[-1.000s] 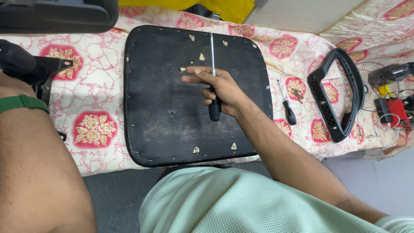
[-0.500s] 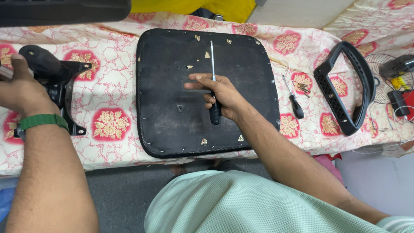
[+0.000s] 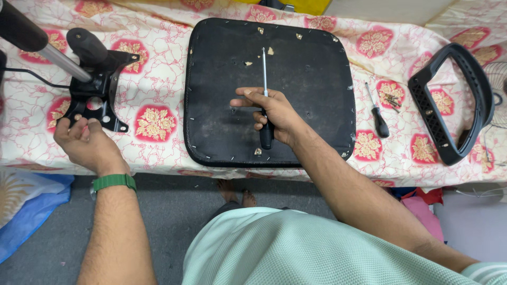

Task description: The person uses a screwdriver to remove screws from the base of an office chair. They detach the central column and plastic frame components, placing the disassembled parts on the work surface.

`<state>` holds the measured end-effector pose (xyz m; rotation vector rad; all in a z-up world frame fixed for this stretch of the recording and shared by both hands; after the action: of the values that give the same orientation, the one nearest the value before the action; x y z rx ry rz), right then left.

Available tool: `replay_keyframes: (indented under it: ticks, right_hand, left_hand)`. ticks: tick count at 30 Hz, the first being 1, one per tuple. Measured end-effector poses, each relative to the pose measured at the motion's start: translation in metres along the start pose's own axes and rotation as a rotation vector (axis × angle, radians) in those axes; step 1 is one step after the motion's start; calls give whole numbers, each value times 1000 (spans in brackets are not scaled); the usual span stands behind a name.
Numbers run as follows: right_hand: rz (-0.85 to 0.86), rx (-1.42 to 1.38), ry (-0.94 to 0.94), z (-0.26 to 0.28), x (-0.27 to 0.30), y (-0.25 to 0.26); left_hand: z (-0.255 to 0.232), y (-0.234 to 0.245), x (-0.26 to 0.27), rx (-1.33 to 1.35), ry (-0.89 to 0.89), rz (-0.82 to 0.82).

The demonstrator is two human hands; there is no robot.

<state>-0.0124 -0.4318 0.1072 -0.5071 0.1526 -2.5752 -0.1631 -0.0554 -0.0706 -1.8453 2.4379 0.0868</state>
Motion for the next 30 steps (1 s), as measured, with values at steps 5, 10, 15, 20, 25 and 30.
replay_keyframes:
  ticks: [5, 10, 15, 20, 25, 30]
  right_hand:
    - [38, 10, 10, -14, 12, -19]
    - [63, 25, 0, -25, 22, -54]
    - [60, 57, 56, -25, 26, -91]
    - [-43, 4, 127, -26, 24, -138]
    - [-5, -75, 219, -41, 35, -199]
    - [12, -46, 214, -54, 42, -250]
  left_hand:
    - [-18, 37, 26, -76, 47, -83]
    - [-27, 66, 14, -5, 189, -68]
    - [-14, 80, -37, 48, 297, -83]
    - [1, 76, -94, 45, 110, -1]
    - [0, 103, -129, -121, 456, 55]
    - [-3, 137, -174, -283, 537, 21]
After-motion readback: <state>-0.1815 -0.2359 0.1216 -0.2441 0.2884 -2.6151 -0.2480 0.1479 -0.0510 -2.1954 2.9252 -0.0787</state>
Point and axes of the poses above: each hand's wrist, its own x-axis away from the middle knuckle, its own y-axis out of the back of the hand, z = x × y, the point moved 2 cm from there along -x, towards the middle knuckle, and after that the axes turned 7 degrees about y, right-handed, at the moved point
